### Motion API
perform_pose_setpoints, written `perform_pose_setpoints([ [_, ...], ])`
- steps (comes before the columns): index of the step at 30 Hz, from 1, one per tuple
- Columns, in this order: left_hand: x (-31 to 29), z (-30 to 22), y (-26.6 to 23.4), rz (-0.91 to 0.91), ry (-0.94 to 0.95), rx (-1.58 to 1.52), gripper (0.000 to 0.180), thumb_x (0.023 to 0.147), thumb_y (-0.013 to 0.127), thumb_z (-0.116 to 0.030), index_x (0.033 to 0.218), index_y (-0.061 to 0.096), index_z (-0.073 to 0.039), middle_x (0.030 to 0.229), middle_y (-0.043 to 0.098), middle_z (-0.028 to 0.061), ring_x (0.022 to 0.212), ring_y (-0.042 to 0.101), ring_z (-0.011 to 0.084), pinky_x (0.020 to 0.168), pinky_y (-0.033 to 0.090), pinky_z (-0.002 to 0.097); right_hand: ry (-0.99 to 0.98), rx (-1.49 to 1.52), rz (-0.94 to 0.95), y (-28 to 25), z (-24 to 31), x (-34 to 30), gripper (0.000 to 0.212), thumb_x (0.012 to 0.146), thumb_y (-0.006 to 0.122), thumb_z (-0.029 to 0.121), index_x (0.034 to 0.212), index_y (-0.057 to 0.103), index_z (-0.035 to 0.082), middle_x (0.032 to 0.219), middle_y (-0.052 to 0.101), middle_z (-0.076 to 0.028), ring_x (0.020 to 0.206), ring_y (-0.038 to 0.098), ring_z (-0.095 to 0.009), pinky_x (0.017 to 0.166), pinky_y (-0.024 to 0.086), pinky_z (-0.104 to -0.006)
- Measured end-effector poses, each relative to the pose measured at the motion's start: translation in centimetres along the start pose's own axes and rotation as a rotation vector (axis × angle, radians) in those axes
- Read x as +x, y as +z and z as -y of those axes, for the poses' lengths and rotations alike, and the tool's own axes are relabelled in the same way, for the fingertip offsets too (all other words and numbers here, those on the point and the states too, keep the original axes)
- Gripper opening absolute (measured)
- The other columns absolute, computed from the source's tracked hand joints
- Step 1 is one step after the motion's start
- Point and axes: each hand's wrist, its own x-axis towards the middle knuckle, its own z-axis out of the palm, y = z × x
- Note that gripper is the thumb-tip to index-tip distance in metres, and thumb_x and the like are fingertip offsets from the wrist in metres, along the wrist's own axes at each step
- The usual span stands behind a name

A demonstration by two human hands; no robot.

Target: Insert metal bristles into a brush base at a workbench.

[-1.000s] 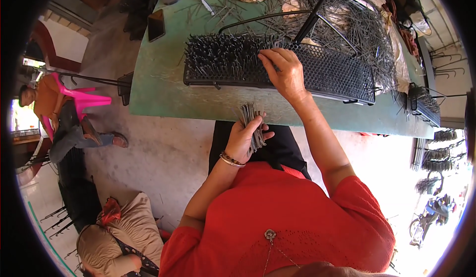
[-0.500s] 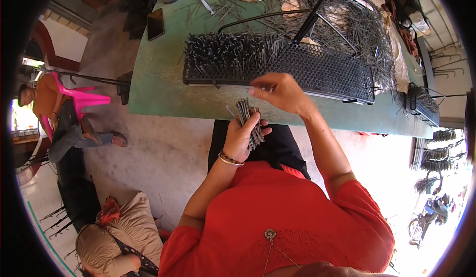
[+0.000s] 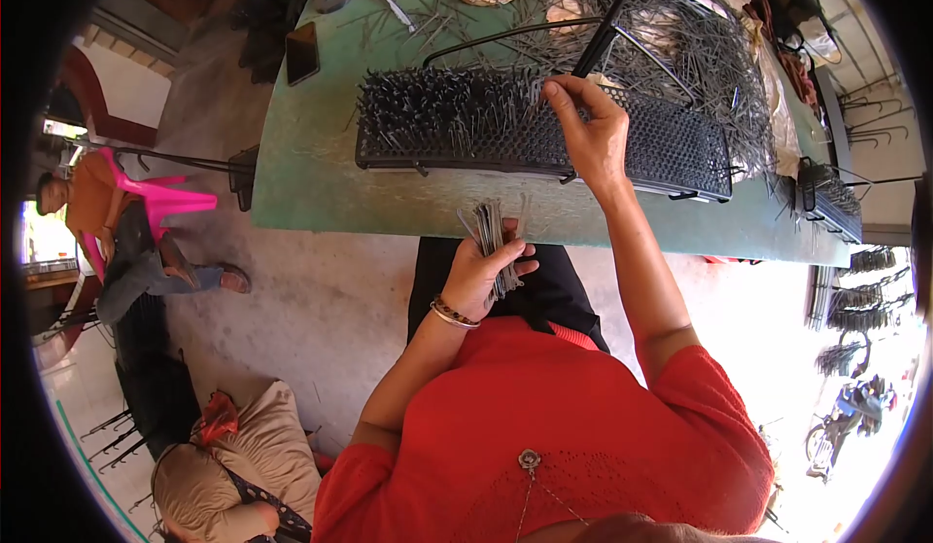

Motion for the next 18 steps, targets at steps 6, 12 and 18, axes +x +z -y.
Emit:
perform_pose_setpoints([
  [6,0.0,-0.1,0.0,-0.016,-0.004,-0.04,0.022,0.086,0.059,-0.004,0.105,0.049,-0.002,0.092,0.057,0.0079,0.086,0.061,0.0194,0.073,0.057,0.0369,-0.007,-0.035,-0.006,0.6,-0.9,0.1,0.016,0.084,0.065,0.012,0.096,0.067,0.0,0.081,0.067,-0.006,0.072,0.058,-0.008,0.068,0.047,-0.0231],
  [12,0.0,-0.4,0.0,-0.033,-0.005,-0.061,0.019,0.086,0.058,-0.004,0.103,0.049,-0.003,0.091,0.056,0.0063,0.085,0.061,0.0182,0.073,0.057,0.0371,-0.159,-0.114,-0.044,1.2,-1.2,-0.3,0.014,0.083,0.066,0.009,0.095,0.067,0.001,0.082,0.067,-0.008,0.071,0.06,-0.012,0.067,0.048,-0.0249],
  [18,0.0,-0.3,-0.1,-0.023,0.005,-0.053,0.019,0.085,0.058,-0.002,0.102,0.049,-0.004,0.088,0.055,0.0043,0.083,0.06,0.0164,0.073,0.057,0.0373,-0.324,-0.265,-0.025,1.5,-1.8,-0.7,0.011,0.08,0.066,0.006,0.09,0.067,0.001,0.084,0.066,-0.011,0.073,0.063,-0.022,0.067,0.049,-0.029],
])
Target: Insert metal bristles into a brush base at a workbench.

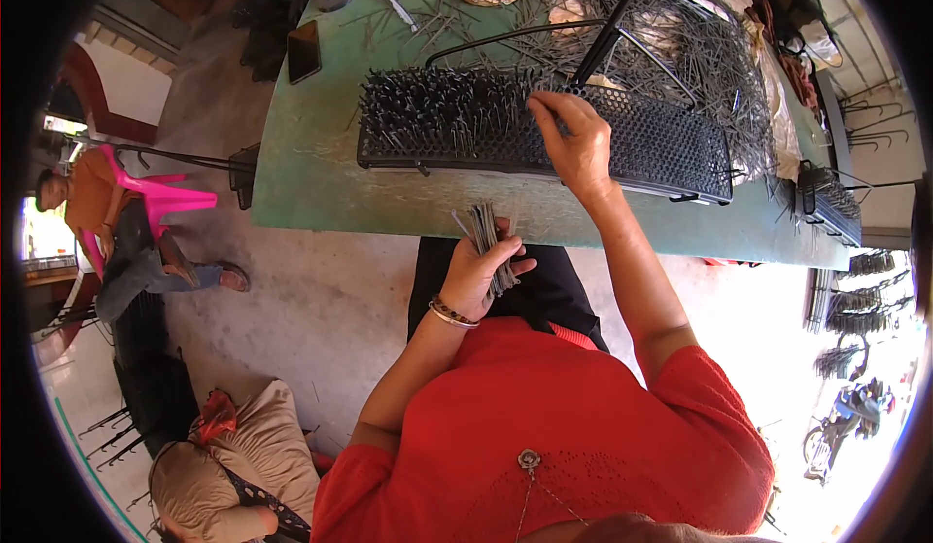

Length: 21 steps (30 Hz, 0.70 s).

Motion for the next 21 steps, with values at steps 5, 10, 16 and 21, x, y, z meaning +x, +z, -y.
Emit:
perform_pose_setpoints([
  [5,0.0,0.0,0.0,0.011,0.011,-0.038,0.019,0.085,0.058,-0.002,0.102,0.049,-0.005,0.088,0.055,0.0044,0.084,0.06,0.0164,0.074,0.057,0.038,-0.136,-0.103,0.106,0.3,0.1,-0.1,0.012,0.077,0.067,0.006,0.088,0.067,0.002,0.082,0.064,-0.011,0.076,0.062,-0.028,0.068,0.049,-0.0336],
  [10,0.0,0.0,0.1,0.011,0.028,-0.049,0.018,0.086,0.058,-0.003,0.102,0.049,-0.005,0.089,0.055,0.0045,0.084,0.06,0.0166,0.076,0.056,0.0383,-0.153,-0.169,0.156,0.0,0.8,-0.2,0.013,0.077,0.069,0.009,0.088,0.067,0.002,0.08,0.061,-0.01,0.072,0.062,-0.027,0.064,0.049,-0.0335],
  [16,-0.2,-0.7,0.4,0.005,0.1,-0.064,0.017,0.087,0.058,-0.006,0.102,0.05,-0.007,0.091,0.056,0.0028,0.086,0.059,0.0138,0.078,0.055,0.0372,0.283,0.232,0.543,-2.4,3.2,-1.7,0.019,0.082,0.068,0.016,0.094,0.067,0.001,0.081,0.065,-0.008,0.066,0.06,-0.013,0.059,0.048,-0.0271],
  [21,0.2,-0.4,0.4,-0.005,0.148,-0.111,0.014,0.088,0.059,-0.006,0.1,0.051,-0.006,0.094,0.057,0.0044,0.087,0.06,0.0155,0.08,0.055,0.0386,0.609,0.621,0.715,-2.6,3.2,-3.1,0.021,0.084,0.067,0.015,0.094,0.066,-0.003,0.075,0.066,-0.006,0.067,0.059,-0.009,0.06,0.048,-0.0236],
])
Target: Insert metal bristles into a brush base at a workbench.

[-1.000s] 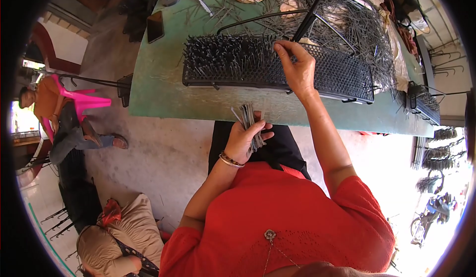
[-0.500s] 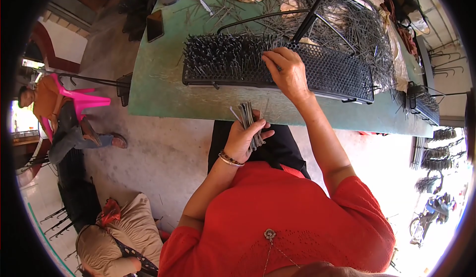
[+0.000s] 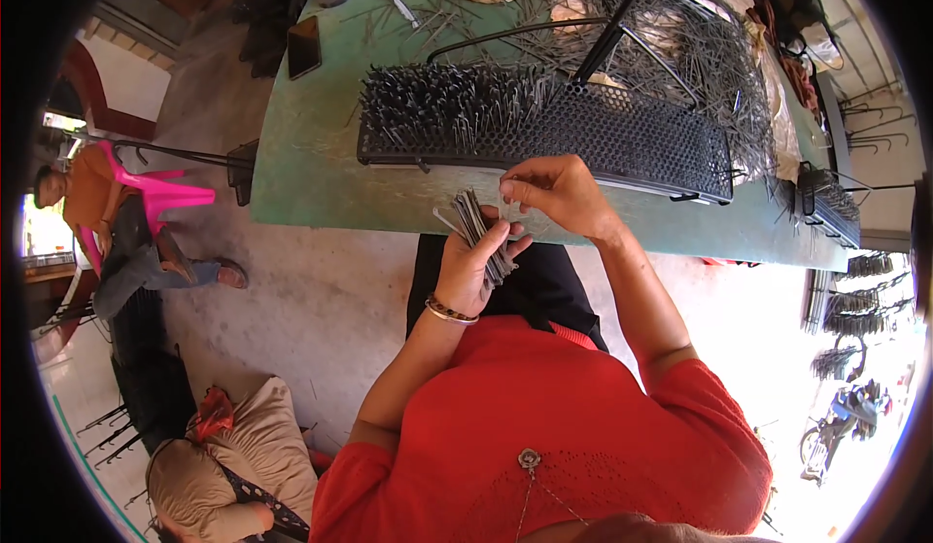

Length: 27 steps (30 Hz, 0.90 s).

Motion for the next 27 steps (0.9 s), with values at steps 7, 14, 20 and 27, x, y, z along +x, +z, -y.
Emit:
perform_pose_setpoints([
  [7,0.0,0.3,-0.4,-0.02,-0.029,-0.067,0.013,0.088,0.059,-0.007,0.099,0.052,-0.007,0.09,0.058,0.0036,0.086,0.06,0.0169,0.081,0.055,0.041,-0.163,-0.02,-0.363,-1.2,2.5,1.4,0.02,0.085,0.065,0.012,0.096,0.065,-0.005,0.076,0.065,-0.006,0.066,0.058,-0.008,0.061,0.048,-0.0219],
  [14,-0.3,0.7,-0.7,-0.055,-0.123,-0.023,0.014,0.088,0.055,-0.006,0.102,0.053,-0.007,0.092,0.057,0.0028,0.088,0.06,0.0172,0.082,0.054,0.0413,-0.52,-0.387,-0.57,-0.5,2.3,4.8,0.016,0.083,0.066,0.008,0.097,0.066,0.0,0.082,0.066,-0.008,0.07,0.06,-0.012,0.063,0.048,-0.0243],
  [20,-0.4,0.5,-0.7,-0.064,-0.137,-0.04,0.017,0.087,0.053,-0.003,0.105,0.051,-0.003,0.094,0.055,0.0054,0.087,0.06,0.0188,0.079,0.055,0.0414,-0.607,-0.498,-0.561,-0.3,1.2,6.1,0.015,0.081,0.066,0.007,0.094,0.066,0.001,0.081,0.064,-0.011,0.067,0.06,-0.018,0.058,0.047,-0.0276],
  [27,-0.3,0.6,-0.9,-0.035,-0.148,-0.018,0.018,0.087,0.054,-0.004,0.105,0.053,-0.005,0.098,0.056,0.003,0.091,0.059,0.0178,0.082,0.054,0.0416,-0.668,-0.575,-0.532,0.4,1.2,6.6,0.014,0.08,0.066,0.007,0.093,0.066,0.001,0.079,0.063,-0.011,0.067,0.061,-0.026,0.057,0.047,-0.0312],
])
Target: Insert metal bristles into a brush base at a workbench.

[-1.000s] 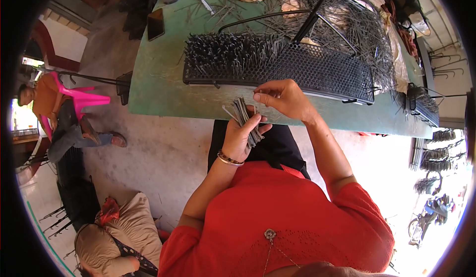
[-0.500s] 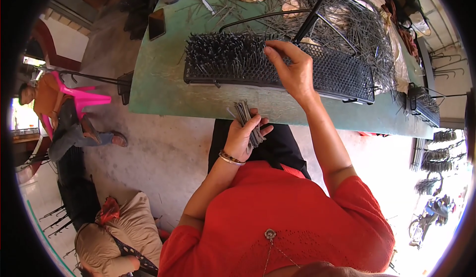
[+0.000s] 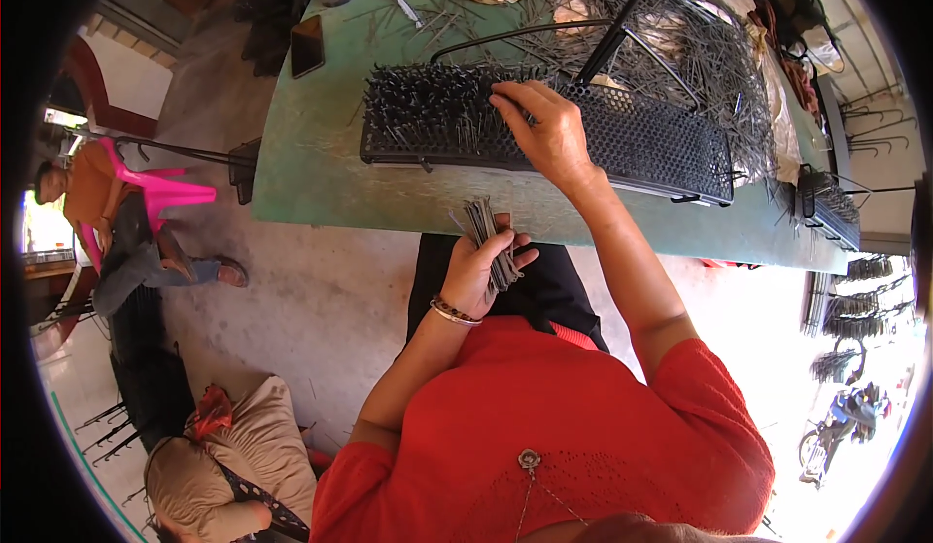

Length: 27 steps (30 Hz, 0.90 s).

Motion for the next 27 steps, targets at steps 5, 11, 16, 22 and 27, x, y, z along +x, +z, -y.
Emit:
perform_pose_setpoints([
  [5,0.0,-0.1,0.1,-0.001,-0.004,0.003,0.018,0.087,0.055,-0.004,0.106,0.053,-0.005,0.099,0.056,0.0027,0.091,0.059,0.0176,0.082,0.054,0.0411,-0.122,-0.14,0.073,0.4,-0.8,-0.6,0.015,0.077,0.068,0.008,0.09,0.065,0.002,0.076,0.06,-0.011,0.067,0.058,-0.029,0.059,0.047,-0.0355],
  [11,-0.1,0.0,0.0,0.0,0.0,0.001,0.019,0.087,0.055,-0.004,0.106,0.053,-0.005,0.099,0.056,0.0027,0.091,0.059,0.0176,0.082,0.054,0.0409,-0.17,-0.174,0.069,0.3,-0.5,-0.8,0.015,0.076,0.067,0.009,0.089,0.065,0.001,0.077,0.059,-0.011,0.068,0.057,-0.03,0.061,0.045,-0.0367],
  [16,-0.1,0.0,0.2,0.001,-0.006,0.013,0.018,0.087,0.055,-0.004,0.106,0.053,-0.005,0.098,0.056,0.0031,0.091,0.059,0.0179,0.082,0.054,0.041,-0.042,-0.218,0.167,0.1,-0.6,-0.3,0.013,0.079,0.064,0.009,0.09,0.064,0.001,0.076,0.057,-0.013,0.071,0.057,-0.033,0.062,0.046,-0.0386],
  [22,-0.1,0.0,0.1,-0.004,0.006,0.027,0.018,0.087,0.056,-0.004,0.105,0.053,-0.004,0.094,0.057,0.0037,0.089,0.06,0.018,0.081,0.054,0.0409,-0.136,-0.227,0.27,-0.1,-0.1,0.3,0.012,0.081,0.062,0.01,0.089,0.062,0.001,0.077,0.055,-0.013,0.071,0.056,-0.034,0.062,0.046,-0.0402],
  [27,-0.1,0.0,0.1,-0.003,0.009,0.019,0.018,0.087,0.056,-0.004,0.104,0.053,-0.004,0.093,0.057,0.0037,0.089,0.06,0.0179,0.081,0.054,0.0408,-0.139,-0.227,0.262,0.4,-0.2,0.2,0.012,0.081,0.062,0.01,0.089,0.063,0.001,0.076,0.055,-0.013,0.069,0.056,-0.034,0.062,0.046,-0.0403],
])
